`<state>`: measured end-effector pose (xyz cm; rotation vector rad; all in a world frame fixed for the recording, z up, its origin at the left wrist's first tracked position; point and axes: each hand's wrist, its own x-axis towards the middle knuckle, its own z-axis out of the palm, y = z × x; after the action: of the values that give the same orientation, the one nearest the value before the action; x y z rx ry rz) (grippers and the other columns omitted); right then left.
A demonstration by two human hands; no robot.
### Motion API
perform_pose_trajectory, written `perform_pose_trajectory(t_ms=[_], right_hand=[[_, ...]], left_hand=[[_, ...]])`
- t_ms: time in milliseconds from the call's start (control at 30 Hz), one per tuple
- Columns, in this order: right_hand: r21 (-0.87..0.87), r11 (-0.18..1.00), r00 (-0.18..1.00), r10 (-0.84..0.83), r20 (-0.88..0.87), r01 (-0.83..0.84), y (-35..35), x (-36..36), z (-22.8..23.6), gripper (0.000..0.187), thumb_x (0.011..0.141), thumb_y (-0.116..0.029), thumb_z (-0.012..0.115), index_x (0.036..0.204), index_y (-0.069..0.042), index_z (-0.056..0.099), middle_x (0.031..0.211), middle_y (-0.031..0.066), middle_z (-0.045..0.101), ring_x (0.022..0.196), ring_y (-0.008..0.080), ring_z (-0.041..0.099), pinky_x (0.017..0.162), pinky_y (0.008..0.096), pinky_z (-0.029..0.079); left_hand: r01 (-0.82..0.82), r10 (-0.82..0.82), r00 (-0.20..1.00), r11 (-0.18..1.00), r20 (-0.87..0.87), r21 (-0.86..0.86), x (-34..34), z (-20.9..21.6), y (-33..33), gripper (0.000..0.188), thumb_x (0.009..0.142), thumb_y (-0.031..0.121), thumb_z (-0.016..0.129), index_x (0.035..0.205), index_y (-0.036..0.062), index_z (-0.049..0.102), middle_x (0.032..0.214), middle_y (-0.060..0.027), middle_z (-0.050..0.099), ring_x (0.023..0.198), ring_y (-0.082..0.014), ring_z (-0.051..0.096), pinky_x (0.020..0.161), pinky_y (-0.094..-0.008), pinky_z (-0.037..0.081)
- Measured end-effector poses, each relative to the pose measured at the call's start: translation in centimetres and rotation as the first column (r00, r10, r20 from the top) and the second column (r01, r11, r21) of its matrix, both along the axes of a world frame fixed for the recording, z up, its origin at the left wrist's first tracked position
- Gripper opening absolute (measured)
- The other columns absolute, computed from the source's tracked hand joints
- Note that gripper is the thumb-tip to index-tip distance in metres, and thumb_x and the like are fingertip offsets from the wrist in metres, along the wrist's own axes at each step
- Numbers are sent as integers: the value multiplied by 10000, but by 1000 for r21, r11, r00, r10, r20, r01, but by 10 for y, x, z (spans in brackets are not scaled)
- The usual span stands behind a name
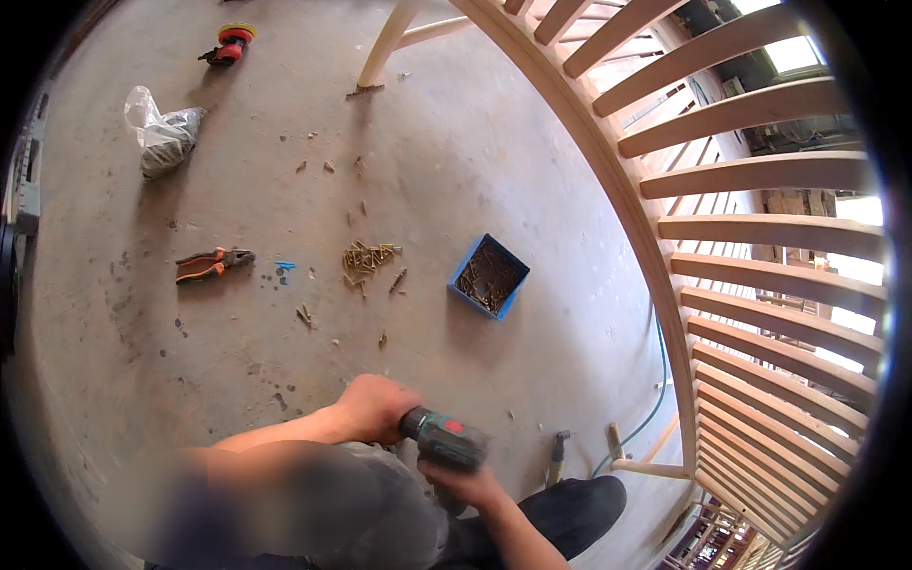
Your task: The person assembles a wooden chair by attaching the backrest slats to the frame. They use a cordless drill to drive screws and a pneumatic nail gun to secure joints, working while sitting on the floor in a workshop.
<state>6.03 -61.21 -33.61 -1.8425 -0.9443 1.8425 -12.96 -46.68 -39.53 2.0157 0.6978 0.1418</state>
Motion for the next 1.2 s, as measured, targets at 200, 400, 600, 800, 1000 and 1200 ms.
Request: perform_pose_trajectory(t_ms=[200,400,600,800,1000,1200], right_hand=[[-55,992,994,-112,-9,111,-16,-10,-3,322,860,-226,765,1117,-68,657,899,-12,641,813,100,586,687,310,497],[-262,944,978,-207,0,200,-11,-24,5,328,860,-240,768,1125,-86,651,942,-12,633,839,90,567,717,292,484],[-307,911,950,-308,-56,277,8,-29,16,222,864,-217,742,1024,-101,642,910,-40,606,807,74,543,691,263,459],[-216,938,956,-288,-52,270,10,-30,18,253,841,-228,756,1032,-90,664,901,-30,611,790,85,546,685,263,460],[-334,786,795,-588,-149,520,7,-9,6,347,811,-170,758,1112,-31,656,898,24,639,775,146,610,680,296,503],[-309,741,729,-661,-175,597,1,18,16,412,772,-131,791,1135,-19,631,921,57,647,781,178,637,684,335,540]], left_hand=[[57,-59,998,990,-15,-126,-10,-10,-3,188,711,221,721,857,147,627,808,-99,676,792,-365,667,658,-487,514],[43,-47,998,993,-31,-112,-19,-24,-19,176,709,199,709,838,131,611,767,-128,661,766,-384,661,640,-502,503],[-28,28,1000,999,-5,-24,-18,-30,-19,175,693,182,694,814,108,590,717,-147,631,726,-397,652,612,-516,490],[-28,27,999,999,-26,-36,-25,-31,-21,243,701,217,720,864,94,589,704,-142,626,725,-400,651,619,-506,500],[-109,130,952,990,-276,89,-41,-52,9,298,809,302,704,949,58,606,785,-161,661,780,-388,667,642,-497,520],[-252,320,943,865,-90,435,-28,-72,152,61,810,113,611,840,81,652,836,-166,661,769,-382,646,648,-495,519]])
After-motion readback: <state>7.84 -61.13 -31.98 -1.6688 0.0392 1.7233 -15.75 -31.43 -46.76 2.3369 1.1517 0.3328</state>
